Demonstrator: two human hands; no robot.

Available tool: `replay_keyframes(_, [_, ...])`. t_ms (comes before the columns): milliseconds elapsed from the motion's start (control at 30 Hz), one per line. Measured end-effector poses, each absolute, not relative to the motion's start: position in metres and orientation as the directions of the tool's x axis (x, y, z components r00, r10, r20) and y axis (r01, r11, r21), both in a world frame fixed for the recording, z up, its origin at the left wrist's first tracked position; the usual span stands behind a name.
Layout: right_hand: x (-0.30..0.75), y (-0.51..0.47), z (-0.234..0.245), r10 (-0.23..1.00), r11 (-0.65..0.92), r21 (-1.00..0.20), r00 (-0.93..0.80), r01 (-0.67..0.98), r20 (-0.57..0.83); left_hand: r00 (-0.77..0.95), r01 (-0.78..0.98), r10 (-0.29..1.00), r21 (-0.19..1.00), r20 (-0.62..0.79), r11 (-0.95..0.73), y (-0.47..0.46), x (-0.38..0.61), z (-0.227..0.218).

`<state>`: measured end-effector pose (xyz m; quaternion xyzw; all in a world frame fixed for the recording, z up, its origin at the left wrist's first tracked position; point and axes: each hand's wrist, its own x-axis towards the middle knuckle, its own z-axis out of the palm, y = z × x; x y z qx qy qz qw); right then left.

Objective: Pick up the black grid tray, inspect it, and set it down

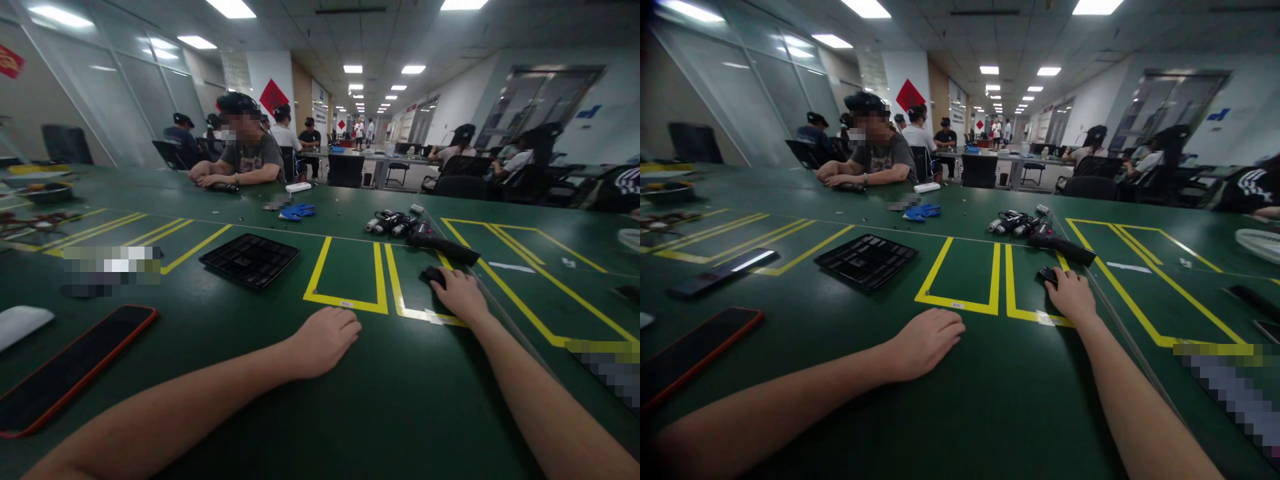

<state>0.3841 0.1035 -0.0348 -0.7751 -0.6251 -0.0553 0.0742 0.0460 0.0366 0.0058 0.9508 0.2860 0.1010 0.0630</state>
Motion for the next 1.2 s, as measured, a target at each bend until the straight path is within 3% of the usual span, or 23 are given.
replay_keyframes(133, [0.381, 0.106, -0.036, 0.952, -0.197, -0.062, 0.206, 0.978, 0.228, 0.481, 0.862, 0.850, 0.061, 0.215, -0.504, 0.081, 0.032, 0.006])
replay_keyframes(200, [0.380, 0.106, -0.036, 0.949, -0.197, -0.072, 0.209, 0.978, 0.237, 0.399, 0.911, 0.902, 0.038, 0.166, -0.411, 0.096, 0.025, 0.002])
replay_keyframes(267, [0.381, 0.106, -0.036, 0.948, -0.202, -0.079, 0.215, 0.976, 0.234, 0.441, 0.891, 0.892, 0.072, 0.100, -0.449, 0.103, 0.020, -0.003])
replay_keyframes(333, [0.381, 0.106, -0.037, 0.948, -0.198, -0.087, 0.213, 0.976, 0.236, 0.483, 0.851, 0.872, 0.190, 0.083, -0.489, 0.105, 0.017, -0.005])
replay_keyframes(400, [0.382, 0.106, -0.037, 0.947, -0.193, -0.099, 0.212, 0.976, 0.241, 0.443, 0.806, 0.893, 0.403, 0.075, -0.434, 0.108, 0.012, -0.001])
replay_keyframes(467, [0.382, 0.106, -0.037, 0.946, -0.195, -0.107, 0.216, 0.975, 0.241, 0.314, 0.674, 0.949, 0.699, 0.022, -0.239, 0.115, 0.002, 0.010])
replay_keyframes(533, [0.382, 0.106, -0.038, 0.947, -0.198, -0.108, 0.219, 0.974, 0.237, 0.165, 0.394, 0.985, 0.919, -0.056, -0.014, 0.127, -0.015, 0.025])
replay_keyframes(600, [0.383, 0.107, -0.038, 0.948, -0.203, -0.112, 0.224, 0.973, 0.226, 0.014, 0.140, 0.997, 0.987, -0.076, 0.073, 0.140, -0.038, 0.040])
replay_keyframes(633, [0.384, 0.107, -0.039, 0.948, -0.207, -0.114, 0.228, 0.972, 0.221, -0.071, 0.109, 0.996, 0.992, -0.059, 0.066, 0.147, -0.051, 0.045])
replay_keyframes(733, [0.384, 0.108, -0.040, 0.947, -0.214, -0.112, 0.235, 0.970, 0.219, -0.309, 0.329, 0.951, 0.940, 0.020, 0.088, 0.160, -0.087, 0.051])
replay_keyframes(833, [0.384, 0.108, -0.040, 0.947, -0.212, -0.085, 0.226, 0.973, 0.229, -0.389, 0.544, 0.918, 0.824, 0.079, 0.160, 0.164, -0.110, 0.044])
replay_keyframes(900, [0.383, 0.108, -0.040, 0.947, -0.211, -0.071, 0.222, 0.975, 0.231, -0.359, 0.738, 0.929, 0.637, 0.091, 0.223, 0.166, -0.117, 0.038])
replay_keyframes(967, [0.382, 0.108, -0.040, 0.949, -0.206, -0.067, 0.216, 0.976, 0.232, -0.300, 0.902, 0.951, 0.346, 0.073, 0.258, 0.168, -0.120, 0.033])
replay_keyframes(1033, [0.384, 0.108, -0.041, 0.949, -0.203, -0.078, 0.216, 0.976, 0.231, -0.242, 0.960, 0.970, 0.155, 0.026, 0.235, 0.170, -0.121, 0.029])
replay_keyframes(1200, [0.389, 0.112, -0.042, 0.946, -0.205, -0.172, 0.240, 0.964, 0.218, -0.200, 0.979, 0.980, 0.026, -0.024, 0.200, 0.171, -0.120, 0.026])
